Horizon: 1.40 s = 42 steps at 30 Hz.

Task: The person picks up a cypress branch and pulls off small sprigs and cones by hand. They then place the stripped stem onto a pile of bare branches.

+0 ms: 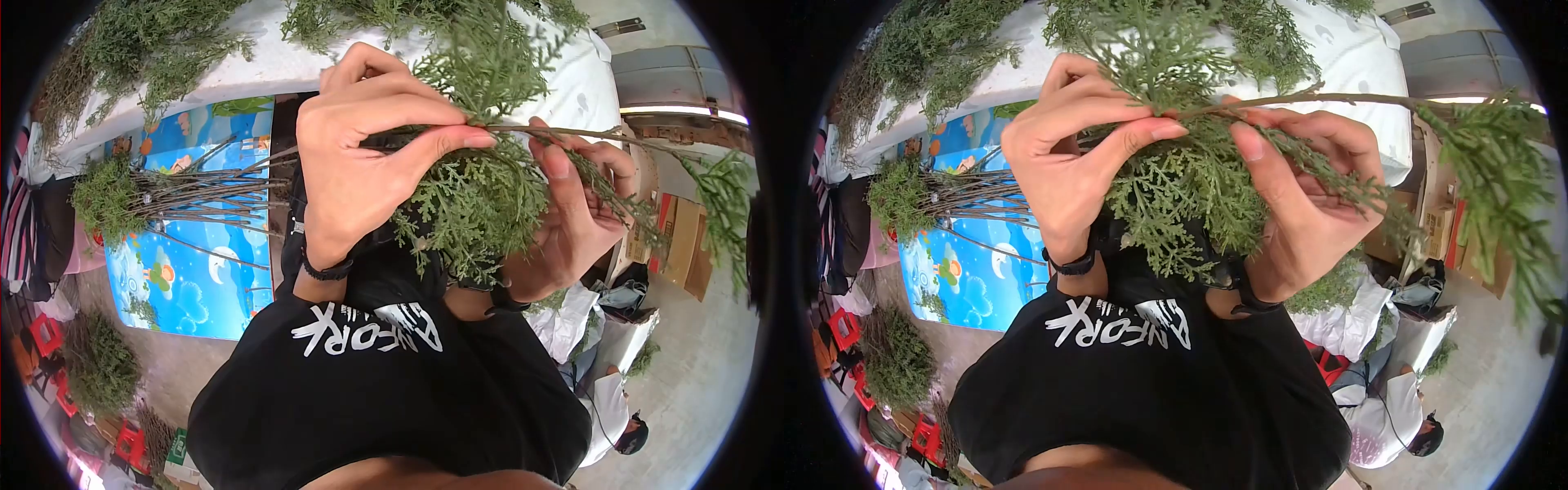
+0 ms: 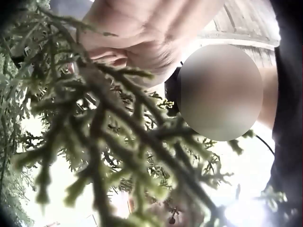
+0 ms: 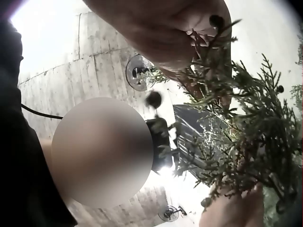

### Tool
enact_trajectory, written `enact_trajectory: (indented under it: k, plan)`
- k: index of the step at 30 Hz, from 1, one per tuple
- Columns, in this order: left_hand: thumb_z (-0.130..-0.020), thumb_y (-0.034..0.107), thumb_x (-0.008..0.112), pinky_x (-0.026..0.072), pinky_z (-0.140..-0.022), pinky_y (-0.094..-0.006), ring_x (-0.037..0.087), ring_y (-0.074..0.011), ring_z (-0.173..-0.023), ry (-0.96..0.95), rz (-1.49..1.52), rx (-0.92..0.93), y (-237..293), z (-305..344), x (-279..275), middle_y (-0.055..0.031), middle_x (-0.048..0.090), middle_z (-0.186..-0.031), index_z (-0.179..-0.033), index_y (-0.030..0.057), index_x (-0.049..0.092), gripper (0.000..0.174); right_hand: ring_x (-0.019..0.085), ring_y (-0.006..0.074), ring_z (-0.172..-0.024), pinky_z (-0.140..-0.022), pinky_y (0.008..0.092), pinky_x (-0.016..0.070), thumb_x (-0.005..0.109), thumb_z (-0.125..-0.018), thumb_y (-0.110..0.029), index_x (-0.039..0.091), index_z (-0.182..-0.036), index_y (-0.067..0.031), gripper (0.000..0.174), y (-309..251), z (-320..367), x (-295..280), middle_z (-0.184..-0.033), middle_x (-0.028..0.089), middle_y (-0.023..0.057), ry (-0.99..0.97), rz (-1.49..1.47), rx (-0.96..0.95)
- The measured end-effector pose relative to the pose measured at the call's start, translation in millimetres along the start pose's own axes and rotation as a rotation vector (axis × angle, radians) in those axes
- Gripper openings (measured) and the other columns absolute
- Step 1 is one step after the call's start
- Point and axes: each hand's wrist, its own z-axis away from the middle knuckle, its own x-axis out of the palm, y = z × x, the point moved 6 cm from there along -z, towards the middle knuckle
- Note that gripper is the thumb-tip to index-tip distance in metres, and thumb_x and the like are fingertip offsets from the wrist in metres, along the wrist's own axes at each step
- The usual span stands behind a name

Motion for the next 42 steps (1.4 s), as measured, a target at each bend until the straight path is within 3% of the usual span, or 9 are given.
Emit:
enact_trajectory:
  k: [3,9,15,18,23,29,42]
  plan:
    - [-0.048,-0.002,0.079,0.0379,-0.063,-0.0274,0.051,-0.0189,-0.071,0.004,-0.174,0.136,11,-3,-3,-0.0047,0.061,-0.063,-0.067,0.0003,0.068,0.022,0.067,0.0284,-0.082,-0.075,0.0338,0.0558,0.067,-0.068,0.018,0.052,-0.092,0.0074,0.03,0,-5,-3,-0.086,0.065,0.0236,-0.059,0.043,-0.02]
    - [-0.045,0.001,0.079,0.0367,-0.065,-0.0285,0.052,-0.0199,-0.072,-0.014,-0.202,0.164,10,-3,-5,-0.0042,0.06,-0.061,-0.065,0.0011,0.068,0.023,0.067,0.0273,-0.083,-0.076,0.0324,0.0552,0.067,-0.068,0.019,0.052,-0.091,0.0065,0.03,8,-6,-2,-0.085,0.066,0.0217,-0.083,-0.026,0.075]
    - [-0.045,0.0,0.079,0.035,-0.063,-0.0286,0.051,-0.0192,-0.07,0.003,-0.102,0.139,1,-2,-4,-0.0045,0.059,-0.06,-0.066,-0.0001,0.067,0.024,0.067,0.0233,-0.081,-0.076,0.0309,0.0552,0.067,-0.068,0.018,0.052,-0.091,0.0058,0.03,11,-6,-4,-0.085,0.066,0.0204,-0.114,0.025,0.012]
    - [-0.045,-0.001,0.079,0.0339,-0.063,-0.0286,0.049,-0.0188,-0.069,-0.014,-0.107,0.125,-1,-2,-3,-0.0043,0.059,-0.059,-0.066,-0.0004,0.067,0.023,0.067,0.0228,-0.081,-0.075,0.0302,0.0556,0.068,-0.068,0.017,0.052,-0.091,0.0057,0.031,13,-8,-4,-0.086,0.066,0.021,-0.07,0.016,0.095]
    - [-0.045,-0.002,0.077,0.0329,-0.062,-0.0284,0.048,-0.0183,-0.069,-0.049,-0.088,0.107,-3,-2,-3,-0.0046,0.059,-0.058,-0.065,-0.0005,0.068,0.022,0.067,0.0215,-0.074,-0.071,0.027,0.0551,0.071,-0.065,0.016,0.046,-0.102,0.007,0.045,7,-13,-2,-0.08,0.067,0.0203,-0.047,0.109,0.128]
    - [-0.047,-0.001,0.076,0.0343,-0.062,-0.0281,0.048,-0.0178,-0.068,-0.054,-0.085,0.1,-2,-2,-2,-0.0049,0.061,-0.06,-0.065,-0.0004,0.068,0.02,0.067,0.0203,-0.074,-0.071,0.0254,0.0542,0.071,-0.064,0.017,0.043,-0.104,0.007,0.049,4,-12,2,-0.081,0.067,0.0212,-0.094,0.149,0.073]
    - [-0.052,-0.001,0.079,0.0361,-0.06,-0.0267,0.047,-0.0169,-0.068,-0.064,-0.123,0.095,-5,-1,-5,-0.0047,0.063,-0.063,-0.068,0.0011,0.07,0.018,0.068,0.0227,-0.075,-0.069,0.0287,0.0561,0.071,-0.063,0.017,0.044,-0.101,0.0044,0.048,13,-23,5,-0.082,0.067,0.0218,-0.115,0.112,0.21]
